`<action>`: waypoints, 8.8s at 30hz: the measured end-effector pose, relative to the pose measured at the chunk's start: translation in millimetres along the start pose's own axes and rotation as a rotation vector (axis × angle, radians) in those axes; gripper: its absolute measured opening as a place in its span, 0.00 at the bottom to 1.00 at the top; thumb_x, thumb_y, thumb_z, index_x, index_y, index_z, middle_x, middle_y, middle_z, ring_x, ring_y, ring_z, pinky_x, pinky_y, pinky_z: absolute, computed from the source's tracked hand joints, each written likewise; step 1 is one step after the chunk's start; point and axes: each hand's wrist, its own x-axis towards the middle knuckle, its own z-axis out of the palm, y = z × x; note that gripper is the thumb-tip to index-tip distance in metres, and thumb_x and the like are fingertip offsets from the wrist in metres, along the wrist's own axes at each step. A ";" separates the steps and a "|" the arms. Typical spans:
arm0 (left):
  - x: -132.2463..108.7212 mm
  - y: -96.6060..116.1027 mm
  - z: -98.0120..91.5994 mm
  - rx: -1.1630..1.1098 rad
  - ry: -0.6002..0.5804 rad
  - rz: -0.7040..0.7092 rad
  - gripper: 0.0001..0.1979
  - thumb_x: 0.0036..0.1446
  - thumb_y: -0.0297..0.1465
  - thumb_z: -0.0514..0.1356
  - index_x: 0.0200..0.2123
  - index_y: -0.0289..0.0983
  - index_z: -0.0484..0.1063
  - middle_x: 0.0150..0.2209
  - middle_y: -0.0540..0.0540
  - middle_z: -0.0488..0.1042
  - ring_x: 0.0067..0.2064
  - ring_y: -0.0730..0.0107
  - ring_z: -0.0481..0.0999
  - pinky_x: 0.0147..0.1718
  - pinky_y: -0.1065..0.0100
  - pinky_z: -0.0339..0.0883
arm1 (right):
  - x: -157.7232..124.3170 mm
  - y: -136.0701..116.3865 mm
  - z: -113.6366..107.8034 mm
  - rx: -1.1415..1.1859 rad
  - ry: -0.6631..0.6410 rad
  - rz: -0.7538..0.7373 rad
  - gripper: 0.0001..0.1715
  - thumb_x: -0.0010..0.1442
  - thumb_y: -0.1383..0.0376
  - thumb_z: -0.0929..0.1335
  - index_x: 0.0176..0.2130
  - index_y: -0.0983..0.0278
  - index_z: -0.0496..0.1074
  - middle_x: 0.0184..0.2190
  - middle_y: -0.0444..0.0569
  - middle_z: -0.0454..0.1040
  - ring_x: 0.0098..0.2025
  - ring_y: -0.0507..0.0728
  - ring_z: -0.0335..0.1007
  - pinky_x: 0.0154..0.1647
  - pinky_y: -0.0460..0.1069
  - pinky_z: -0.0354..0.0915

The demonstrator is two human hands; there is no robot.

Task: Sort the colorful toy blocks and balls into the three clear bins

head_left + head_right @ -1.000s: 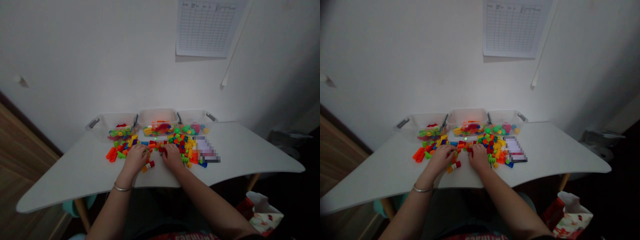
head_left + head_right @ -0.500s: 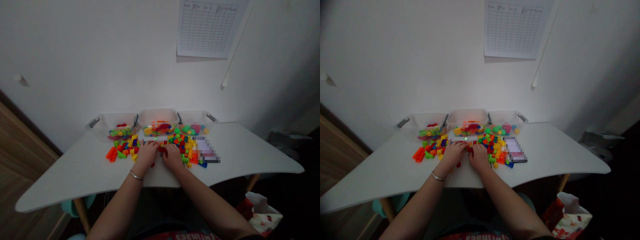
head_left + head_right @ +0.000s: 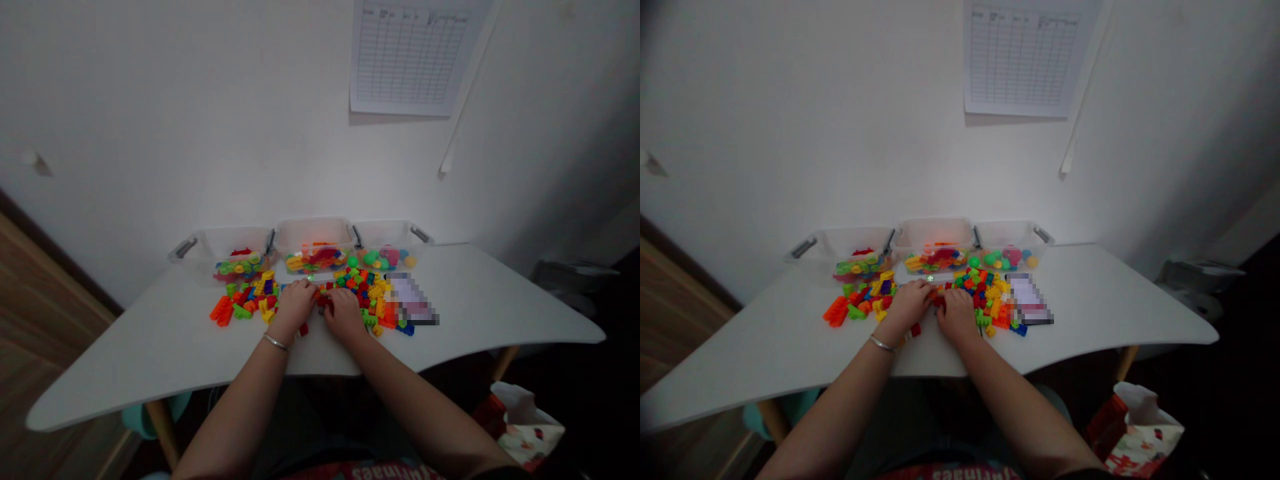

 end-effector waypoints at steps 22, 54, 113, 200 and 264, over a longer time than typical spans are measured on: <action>89.4 -42.8 -51.2 -0.405 0.264 -0.138 0.17 0.62 0.37 0.53 0.49 0.42 0.76 0.46 0.44 0.79 0.47 0.61 0.76 0.49 0.62 0.66 | -0.1 -0.7 -3.7 0.025 -0.024 0.025 0.16 0.54 0.73 0.64 0.43 0.64 0.73 0.42 0.53 0.76 0.49 0.61 0.66 0.55 0.55 0.59; 16.5 -17.6 -55.3 -0.613 0.573 -0.158 0.13 0.60 0.33 0.51 0.40 0.37 0.74 0.41 0.45 0.77 0.43 0.64 0.74 0.47 0.61 0.69 | 1.2 -0.6 -3.7 0.014 -0.054 0.031 0.16 0.56 0.73 0.64 0.44 0.65 0.73 0.41 0.53 0.76 0.49 0.59 0.66 0.55 0.53 0.60; -24.9 -20.0 17.3 -0.085 0.184 -0.213 0.15 0.61 0.33 0.51 0.44 0.36 0.74 0.43 0.38 0.75 0.49 0.53 0.72 0.54 0.53 0.60 | 11.7 -6.7 1.0 -0.075 -0.054 -0.048 0.17 0.59 0.69 0.65 0.48 0.63 0.74 0.47 0.53 0.75 0.52 0.62 0.64 0.58 0.56 0.57; -50.9 -55.1 22.5 -0.148 0.317 -0.224 0.12 0.56 0.29 0.54 0.38 0.38 0.78 0.51 0.42 0.75 0.52 0.55 0.72 0.54 0.54 0.65 | 141.5 4.8 -50.8 0.218 0.193 -0.010 0.17 0.65 0.68 0.59 0.41 0.64 0.76 0.43 0.51 0.78 0.47 0.55 0.72 0.52 0.50 0.64; -51.8 -54.3 23.3 -0.183 0.310 -0.235 0.12 0.60 0.32 0.54 0.39 0.40 0.78 0.51 0.44 0.75 0.53 0.57 0.72 0.54 0.54 0.65 | 156.4 8.8 -38.5 0.162 0.166 0.020 0.10 0.57 0.65 0.68 0.39 0.63 0.79 0.39 0.50 0.78 0.40 0.56 0.72 0.47 0.52 0.65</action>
